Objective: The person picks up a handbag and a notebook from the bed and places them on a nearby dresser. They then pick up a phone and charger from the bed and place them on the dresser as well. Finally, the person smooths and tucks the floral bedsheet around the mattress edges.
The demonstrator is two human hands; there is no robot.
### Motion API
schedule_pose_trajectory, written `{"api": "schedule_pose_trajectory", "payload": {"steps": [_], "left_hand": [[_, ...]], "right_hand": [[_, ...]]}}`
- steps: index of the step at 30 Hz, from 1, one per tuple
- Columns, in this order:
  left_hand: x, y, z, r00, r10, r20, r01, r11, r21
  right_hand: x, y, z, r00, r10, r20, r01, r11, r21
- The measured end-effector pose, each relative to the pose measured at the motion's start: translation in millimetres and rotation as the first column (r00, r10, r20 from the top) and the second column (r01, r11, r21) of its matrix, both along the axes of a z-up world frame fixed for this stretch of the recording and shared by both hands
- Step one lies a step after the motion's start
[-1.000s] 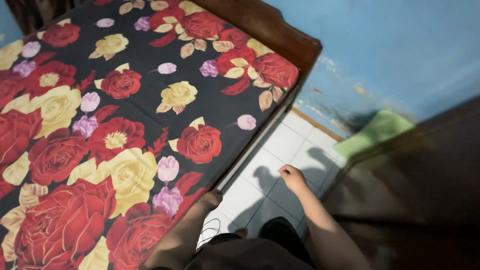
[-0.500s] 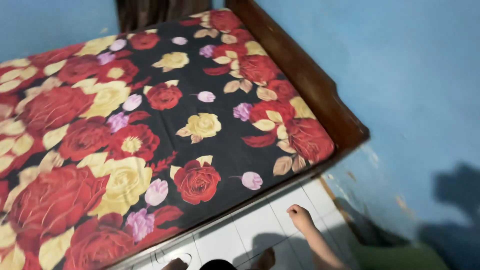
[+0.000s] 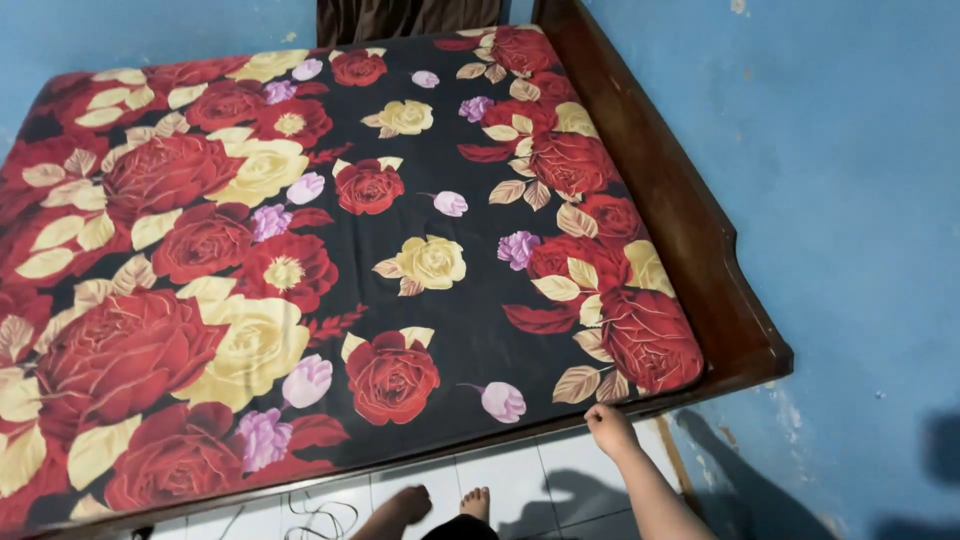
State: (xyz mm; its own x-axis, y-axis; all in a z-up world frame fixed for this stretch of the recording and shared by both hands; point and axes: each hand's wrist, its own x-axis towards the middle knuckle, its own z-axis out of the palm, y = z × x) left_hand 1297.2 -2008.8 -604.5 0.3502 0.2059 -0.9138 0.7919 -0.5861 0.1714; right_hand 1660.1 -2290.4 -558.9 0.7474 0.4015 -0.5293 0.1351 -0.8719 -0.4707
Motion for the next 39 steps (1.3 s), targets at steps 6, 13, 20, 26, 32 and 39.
{"api": "schedule_pose_trajectory", "payload": {"steps": [6,13,20,26,32,39], "left_hand": [[68,17,34,0.972,-0.199,-0.125,0.217,0.965,0.147],[161,-71,42,0.999,0.036,0.032,-0.045,0.932,0.358],[262,-165,-29,0.958,-0.161,0.237,0.037,0.889,0.456],[336,-180,-21,0.933,-0.318,0.171,0.192,0.838,0.51],[369,-161,-2,0.935,-0.313,0.169,0.179,0.825,0.537],[363,-138,-125,0.626,-0.454,0.634,-0.241,0.66,0.712]], "right_hand": [[61,-25,-43,0.972,0.15,0.183,-0.15,0.989,-0.014],[136,-55,-84,0.911,0.341,0.23,-0.309,0.937,-0.165],[183,-79,-62,0.838,0.468,0.28,-0.438,0.884,-0.165],[191,-46,-29,0.82,0.538,0.197,-0.487,0.836,-0.255],[184,-15,-121,0.742,0.579,0.338,-0.527,0.815,-0.24],[183,5,-161,0.592,0.357,0.722,-0.456,0.888,-0.065]]}}
